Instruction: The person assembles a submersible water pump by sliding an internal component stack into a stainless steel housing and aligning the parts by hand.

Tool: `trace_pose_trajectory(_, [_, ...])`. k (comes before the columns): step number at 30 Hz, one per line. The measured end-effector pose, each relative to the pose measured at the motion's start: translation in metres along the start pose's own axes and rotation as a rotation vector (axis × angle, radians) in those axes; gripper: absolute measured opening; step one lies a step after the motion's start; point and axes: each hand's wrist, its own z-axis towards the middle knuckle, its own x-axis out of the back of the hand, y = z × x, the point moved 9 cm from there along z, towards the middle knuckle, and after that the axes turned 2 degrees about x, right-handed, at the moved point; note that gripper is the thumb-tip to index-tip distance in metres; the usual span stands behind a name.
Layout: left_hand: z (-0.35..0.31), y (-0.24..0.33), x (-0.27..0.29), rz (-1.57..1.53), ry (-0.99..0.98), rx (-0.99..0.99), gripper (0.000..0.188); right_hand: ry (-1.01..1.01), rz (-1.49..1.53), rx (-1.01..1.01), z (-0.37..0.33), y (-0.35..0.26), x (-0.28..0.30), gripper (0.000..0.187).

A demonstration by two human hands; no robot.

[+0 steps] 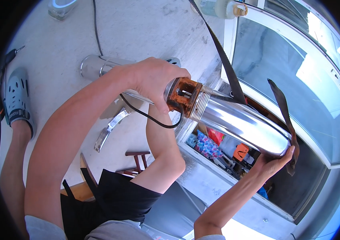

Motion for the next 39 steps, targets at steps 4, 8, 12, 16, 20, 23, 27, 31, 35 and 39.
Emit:
trace_pose_trajectory(4, [0.007, -0.001, 0.003, -0.005, -0.002, 0.044, 0.092, 0.028, 0.064, -0.014, 0.010, 0.001, -0.009, 0.057])
trace_pose_trajectory(8, [0.001, -0.005, 0.009, 0.010, 0.085, 0.015, 0.093, -0.006, 0.070, 0.020, 0.018, 0.000, -0.021, 0.055])
trace_pose_trajectory(12, [-0.011, 0.000, 0.012, 0.075, 0.247, -0.070, 0.085, -0.043, 0.128, 0.048, 0.017, -0.009, -0.027, 0.056])
trace_pose_trajectory(16, [-0.024, 0.009, 0.021, 0.122, 0.386, -0.095, 0.089, -0.131, 0.221, 0.093, 0.023, -0.016, -0.030, 0.055])
trace_pose_trajectory(20, [-0.032, 0.010, 0.021, 0.149, 0.434, -0.080, 0.093, -0.197, 0.234, 0.155, 0.024, -0.024, -0.034, 0.060])
trace_pose_trajectory(23, [-0.039, 0.012, 0.022, 0.136, 0.485, -0.108, 0.091, -0.243, 0.249, 0.183, 0.023, -0.028, -0.040, 0.062])
trace_pose_trajectory(27, [-0.040, 0.013, 0.021, 0.139, 0.532, -0.134, 0.090, -0.302, 0.263, 0.170, 0.023, -0.028, -0.040, 0.063])
trace_pose_trajectory(31, [-0.037, 0.013, 0.018, 0.142, 0.532, -0.136, 0.090, -0.276, 0.236, 0.194, 0.022, -0.027, -0.035, 0.064])
trace_pose_trajectory(35, [-0.037, 0.013, 0.012, 0.159, 0.528, -0.120, 0.092, -0.288, 0.291, 0.162, 0.022, -0.019, -0.029, 0.066])
trace_pose_trajectory(39, [-0.048, 0.019, 0.003, 0.235, 0.658, -0.176, 0.084, -0.355, 0.371, 0.216, 0.025, -0.011, -0.021, 0.072])
